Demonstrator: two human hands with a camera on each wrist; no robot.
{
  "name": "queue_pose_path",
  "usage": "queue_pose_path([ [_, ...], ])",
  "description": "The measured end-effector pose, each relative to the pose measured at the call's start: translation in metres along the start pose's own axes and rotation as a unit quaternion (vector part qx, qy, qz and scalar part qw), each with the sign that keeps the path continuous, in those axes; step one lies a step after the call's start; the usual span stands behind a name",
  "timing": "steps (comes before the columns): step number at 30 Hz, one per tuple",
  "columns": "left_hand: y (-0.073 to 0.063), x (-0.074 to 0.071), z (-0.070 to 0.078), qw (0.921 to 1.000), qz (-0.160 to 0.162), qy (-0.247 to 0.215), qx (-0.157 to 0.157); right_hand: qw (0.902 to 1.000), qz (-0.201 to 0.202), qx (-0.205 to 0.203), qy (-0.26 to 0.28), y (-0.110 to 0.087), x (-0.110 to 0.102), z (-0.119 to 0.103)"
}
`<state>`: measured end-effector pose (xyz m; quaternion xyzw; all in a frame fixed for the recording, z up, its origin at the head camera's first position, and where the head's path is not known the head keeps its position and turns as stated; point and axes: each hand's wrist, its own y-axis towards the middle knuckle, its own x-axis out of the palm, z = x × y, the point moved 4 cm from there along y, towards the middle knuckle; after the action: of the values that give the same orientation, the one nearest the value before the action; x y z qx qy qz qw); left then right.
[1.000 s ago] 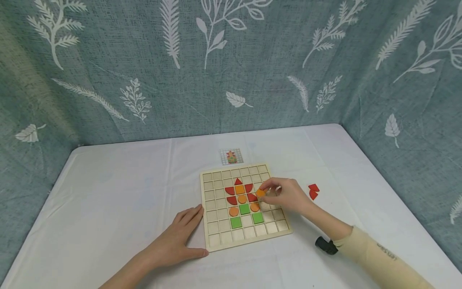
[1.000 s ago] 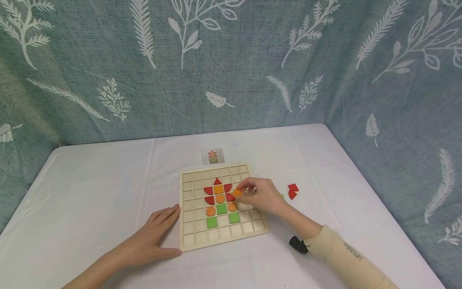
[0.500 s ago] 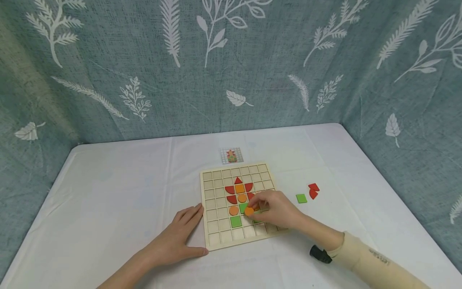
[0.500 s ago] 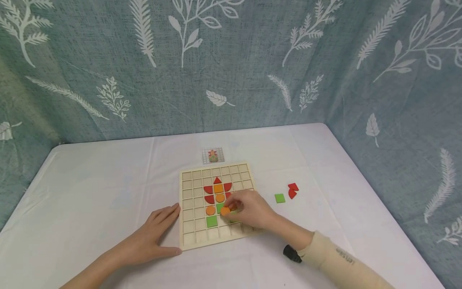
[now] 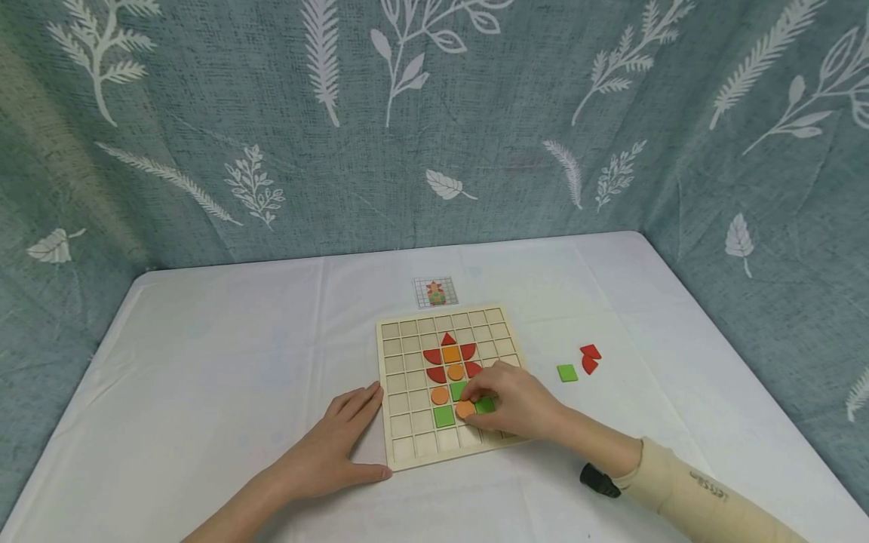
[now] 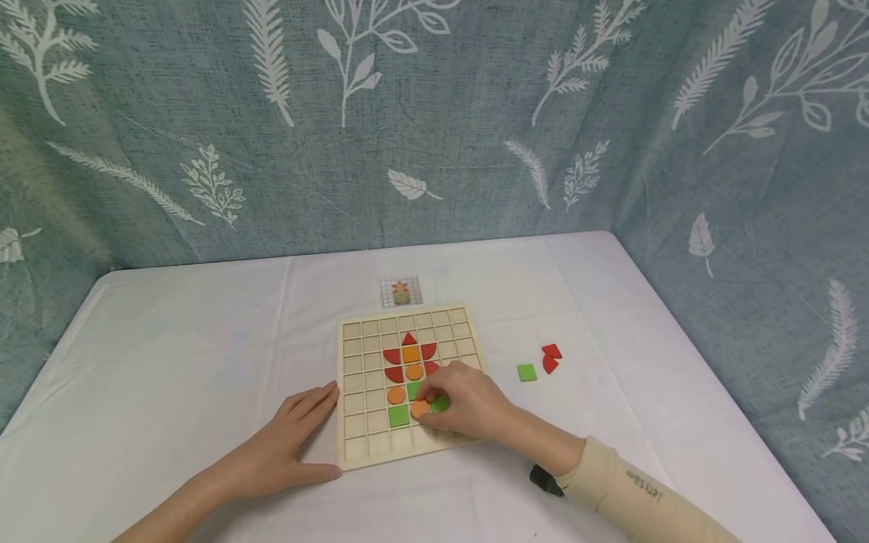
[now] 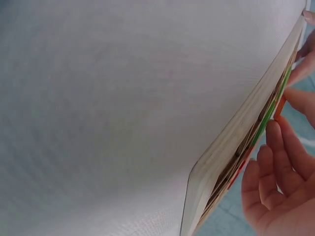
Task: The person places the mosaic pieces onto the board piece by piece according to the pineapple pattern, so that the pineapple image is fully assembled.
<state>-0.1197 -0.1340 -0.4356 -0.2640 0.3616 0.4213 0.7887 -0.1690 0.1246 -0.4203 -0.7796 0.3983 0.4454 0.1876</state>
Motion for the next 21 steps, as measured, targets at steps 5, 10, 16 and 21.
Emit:
queue_pose_path([
  [5, -0.0006, -0.0011, 0.0013, 1.0, -0.002, -0.001, -0.001, 1.0, -0.006, 0.004, -0.001, -0.0007, 0.0001, -0.0001],
  [10, -0.0005, -0.0016, 0.0012, 1.0, -0.004, -0.001, -0.002, 1.0, -0.003, 0.004, 0.0, -0.0014, -0.0002, 0.0012],
  [16, -0.0003, -0.0012, 0.0004, 1.0, -0.003, -0.002, 0.0, 1.0, -0.005, -0.003, 0.0, -0.0014, 0.0003, 0.0009],
  [21, 0.0003, 0.0004, 0.0002, 1.0, -0.004, -0.005, -0.005, 0.9999, -0.001, -0.011, -0.005, -0.0017, -0.0009, 0.0006],
])
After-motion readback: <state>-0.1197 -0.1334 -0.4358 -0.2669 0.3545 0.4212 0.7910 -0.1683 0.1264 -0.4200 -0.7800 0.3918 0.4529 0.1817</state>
